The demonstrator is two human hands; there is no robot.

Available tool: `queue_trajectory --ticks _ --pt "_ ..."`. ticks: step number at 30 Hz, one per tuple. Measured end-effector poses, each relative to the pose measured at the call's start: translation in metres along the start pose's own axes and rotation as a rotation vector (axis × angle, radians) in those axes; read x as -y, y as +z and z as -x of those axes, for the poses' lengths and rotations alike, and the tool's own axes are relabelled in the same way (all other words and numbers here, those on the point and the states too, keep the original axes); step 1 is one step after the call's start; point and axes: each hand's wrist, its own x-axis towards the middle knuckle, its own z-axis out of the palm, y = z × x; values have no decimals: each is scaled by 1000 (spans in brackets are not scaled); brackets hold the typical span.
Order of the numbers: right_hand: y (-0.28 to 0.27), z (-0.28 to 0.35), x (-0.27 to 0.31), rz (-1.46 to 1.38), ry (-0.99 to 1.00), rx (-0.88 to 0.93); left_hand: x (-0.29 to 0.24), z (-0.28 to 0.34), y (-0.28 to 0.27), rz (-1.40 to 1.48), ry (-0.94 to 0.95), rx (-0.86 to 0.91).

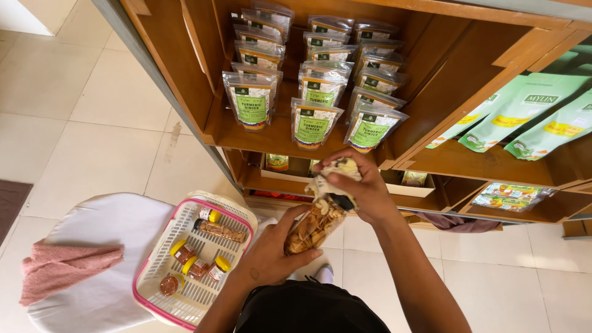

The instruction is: Wiping individual jars and packets with a cloth and arranging them neatly on wooden display shelves.

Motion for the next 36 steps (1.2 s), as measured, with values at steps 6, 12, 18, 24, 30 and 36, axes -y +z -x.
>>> queue_trajectory --ticks 6,12,18,24,30,36 --pt "11 12 -29 -835 55 -121 50 -21 54 957 323 284" --pt "41 32 -52 -156 -227 -287 86 -50 76 1457 223 66" --pt "78 76 -47 556 -461 -31 36 -53 37 1612 195 -58" --pt "75 82 -19 844 -563 216 56 -74 63 1528 28 -261" --pt "57 54 -10 1023 -601 109 65 -65 75 1606 4 63" --pt "34 37 -23 890 -570 -187 54 -44 69 1382 85 192"
